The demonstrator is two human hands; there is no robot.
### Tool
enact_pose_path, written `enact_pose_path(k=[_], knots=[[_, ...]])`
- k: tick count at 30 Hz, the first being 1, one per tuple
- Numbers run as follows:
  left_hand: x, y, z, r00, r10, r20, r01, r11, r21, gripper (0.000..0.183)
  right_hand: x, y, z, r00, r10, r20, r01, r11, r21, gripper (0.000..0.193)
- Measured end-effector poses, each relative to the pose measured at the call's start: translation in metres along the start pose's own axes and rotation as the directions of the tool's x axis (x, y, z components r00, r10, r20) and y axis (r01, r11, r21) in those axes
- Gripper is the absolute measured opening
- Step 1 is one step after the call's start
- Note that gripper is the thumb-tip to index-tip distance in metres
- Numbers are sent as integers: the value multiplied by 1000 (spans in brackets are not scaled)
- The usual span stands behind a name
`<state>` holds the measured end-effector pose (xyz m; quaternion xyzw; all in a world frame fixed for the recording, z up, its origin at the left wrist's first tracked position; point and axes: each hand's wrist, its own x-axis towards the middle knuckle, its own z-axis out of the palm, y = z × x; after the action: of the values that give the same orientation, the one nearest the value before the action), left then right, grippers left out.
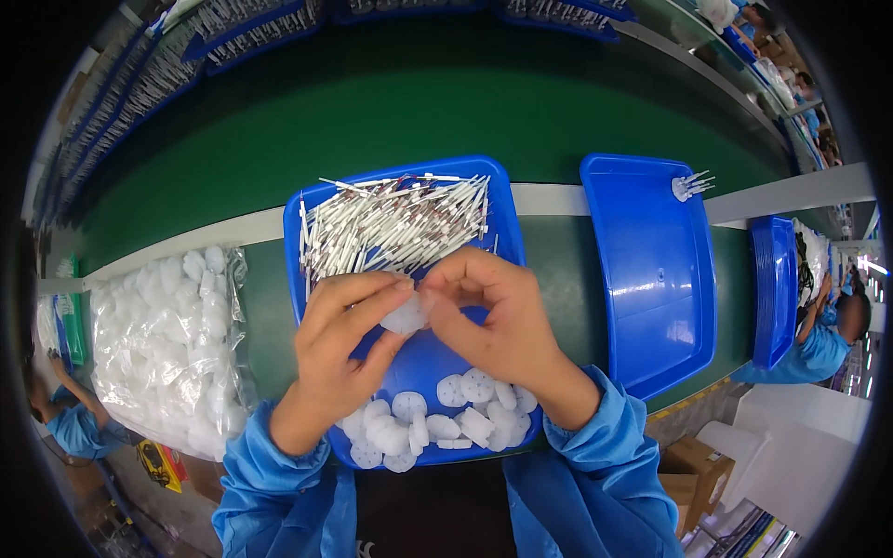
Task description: The person inserts white plastic sticks into white cotton bobbins one by one. They pick up a bobbin and a stick, insert the stick into the bobbin, and place the finished swab into a blue tray. The process is repeated continuously throughout the video.
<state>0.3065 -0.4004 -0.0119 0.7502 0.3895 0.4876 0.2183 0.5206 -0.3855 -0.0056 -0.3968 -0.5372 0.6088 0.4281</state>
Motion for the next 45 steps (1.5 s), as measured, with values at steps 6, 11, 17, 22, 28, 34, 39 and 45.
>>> enact_pose_path(k=[6,11,17,22,28,34,39,45], knots=[[-2,-9,-7,986,-90,-140,58,974,-219,34,-2,-8,-17,929,-369,16,214,503,-838,7],[-8,-17,-10,941,-334,-45,308,907,-287,30,10,1,-9,838,-403,368,369,-80,-926,12],[-6,-15,-1,874,-485,-17,419,772,-477,32,22,1,-3,857,-319,404,379,-141,-915,14],[-8,-18,2,834,-552,-9,452,693,-562,30,20,-6,-9,910,-369,189,325,352,-878,20],[-8,-15,-5,847,-527,70,495,734,-465,30,18,-3,6,882,-442,161,410,554,-725,24],[-8,-20,-1,869,-494,-33,415,762,-497,33,10,1,4,892,-439,112,376,579,-723,25],[-4,-19,-3,905,-424,-45,392,868,-304,38,8,4,3,899,-435,46,352,658,-666,22],[2,-12,-3,966,-250,-59,248,968,-33,41,6,-1,8,930,-364,39,284,651,-703,13]])
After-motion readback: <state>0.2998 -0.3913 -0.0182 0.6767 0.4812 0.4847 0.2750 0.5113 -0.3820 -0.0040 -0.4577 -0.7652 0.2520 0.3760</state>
